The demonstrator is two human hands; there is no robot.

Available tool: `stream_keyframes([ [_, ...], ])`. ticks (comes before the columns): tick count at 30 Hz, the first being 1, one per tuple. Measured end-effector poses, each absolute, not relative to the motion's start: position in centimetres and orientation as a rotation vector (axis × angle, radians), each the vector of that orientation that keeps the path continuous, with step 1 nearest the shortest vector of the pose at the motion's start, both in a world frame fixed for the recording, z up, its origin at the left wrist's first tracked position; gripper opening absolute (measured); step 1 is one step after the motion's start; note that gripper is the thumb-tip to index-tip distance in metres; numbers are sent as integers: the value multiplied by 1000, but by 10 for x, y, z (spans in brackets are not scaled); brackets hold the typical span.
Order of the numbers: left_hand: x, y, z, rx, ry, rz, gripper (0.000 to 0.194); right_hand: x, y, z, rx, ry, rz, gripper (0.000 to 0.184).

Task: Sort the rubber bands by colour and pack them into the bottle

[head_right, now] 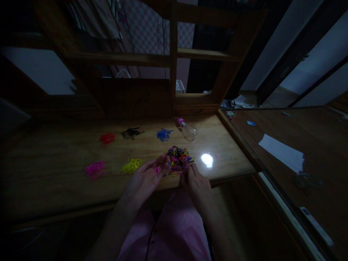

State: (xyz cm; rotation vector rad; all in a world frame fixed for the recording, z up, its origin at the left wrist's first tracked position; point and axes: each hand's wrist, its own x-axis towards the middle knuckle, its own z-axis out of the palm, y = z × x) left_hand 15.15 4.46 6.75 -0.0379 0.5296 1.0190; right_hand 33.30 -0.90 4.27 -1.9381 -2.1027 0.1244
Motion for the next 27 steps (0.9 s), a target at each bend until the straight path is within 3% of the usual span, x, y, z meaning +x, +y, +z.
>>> stream_keyframes([
  [13, 167, 37, 66, 6, 507, 990, 30, 324, -5, 74, -1634, -1989, 145, 4],
  [21, 175, 31, 81, -45, 498, 983, 28, 302, -3, 96, -1411, -1925, 332, 17],
  [27, 160, 35, 79, -100, 581, 1062, 25, 328, -14, 87, -1590, -1701, 370, 13],
])
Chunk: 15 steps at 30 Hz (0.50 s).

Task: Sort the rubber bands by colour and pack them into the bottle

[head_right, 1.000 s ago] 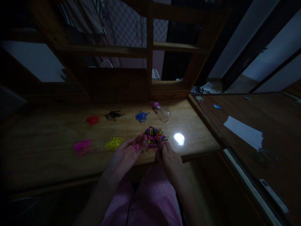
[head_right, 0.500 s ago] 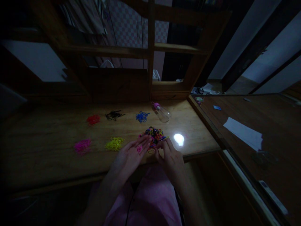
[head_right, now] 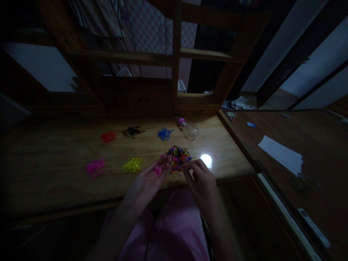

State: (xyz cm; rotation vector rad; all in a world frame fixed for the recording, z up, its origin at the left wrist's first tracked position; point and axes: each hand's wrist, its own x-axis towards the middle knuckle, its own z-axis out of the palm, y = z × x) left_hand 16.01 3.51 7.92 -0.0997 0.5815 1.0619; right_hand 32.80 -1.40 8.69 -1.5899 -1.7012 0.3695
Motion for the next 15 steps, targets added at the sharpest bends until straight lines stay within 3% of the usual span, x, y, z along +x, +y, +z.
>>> stream_keyframes([
  [8, 154, 39, 74, -123, 591, 1130, 31, 326, -11, 51, -1836, -1834, 406, 12],
  [15, 151, 42, 68, -71, 595, 1156, 31, 322, -7, 54, -1816, -1750, 352, 10],
])
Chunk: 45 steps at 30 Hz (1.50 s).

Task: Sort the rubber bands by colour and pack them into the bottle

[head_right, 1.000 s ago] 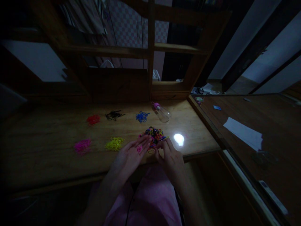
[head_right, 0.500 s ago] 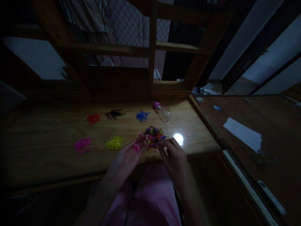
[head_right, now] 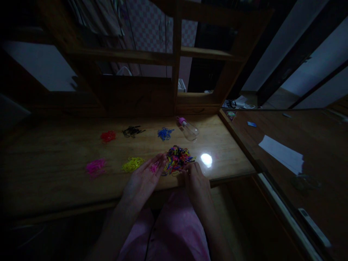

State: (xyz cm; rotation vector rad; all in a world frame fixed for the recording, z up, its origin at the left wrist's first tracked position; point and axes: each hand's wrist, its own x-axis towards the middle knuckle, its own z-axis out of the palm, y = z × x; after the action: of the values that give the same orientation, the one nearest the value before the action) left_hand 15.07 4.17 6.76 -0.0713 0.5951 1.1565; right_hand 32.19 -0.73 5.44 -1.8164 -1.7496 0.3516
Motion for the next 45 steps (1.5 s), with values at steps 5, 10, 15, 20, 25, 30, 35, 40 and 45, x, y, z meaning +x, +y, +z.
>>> stream_keyframes([
  [5, 176, 26, 75, -116, 573, 1051, 30, 297, -14, 75, -1650, -1798, 368, 13],
  [10, 177, 14, 79, -292, 515, 1058, 39, 286, -19, 85, -1601, -1736, 377, 16],
  [15, 138, 31, 75, -314, 606, 1245, 45, 303, -2, 69, -1655, -1712, 304, 18],
  [20, 110, 39, 82, -273, 777, 1439, 44, 296, 16, 48, -1764, -1982, 235, 16],
  [25, 104, 40, 81, -223, 810, 1434, 51, 285, 18, 48, -1896, -2098, 90, 14],
  [30, 110, 45, 77, -214, 793, 1361, 42, 286, 16, 51, -1910, -2092, 54, 15],
  [35, 111, 40, 79, -168, 775, 1363, 44, 274, 19, 58, -1684, -2176, 115, 28],
  [40, 110, 41, 85, -153, 758, 1387, 42, 254, 36, 59, -1517, -2451, 78, 17],
  [45, 109, 49, 84, -159, 774, 1404, 42, 248, 44, 55, -1483, -2412, 71, 12],
])
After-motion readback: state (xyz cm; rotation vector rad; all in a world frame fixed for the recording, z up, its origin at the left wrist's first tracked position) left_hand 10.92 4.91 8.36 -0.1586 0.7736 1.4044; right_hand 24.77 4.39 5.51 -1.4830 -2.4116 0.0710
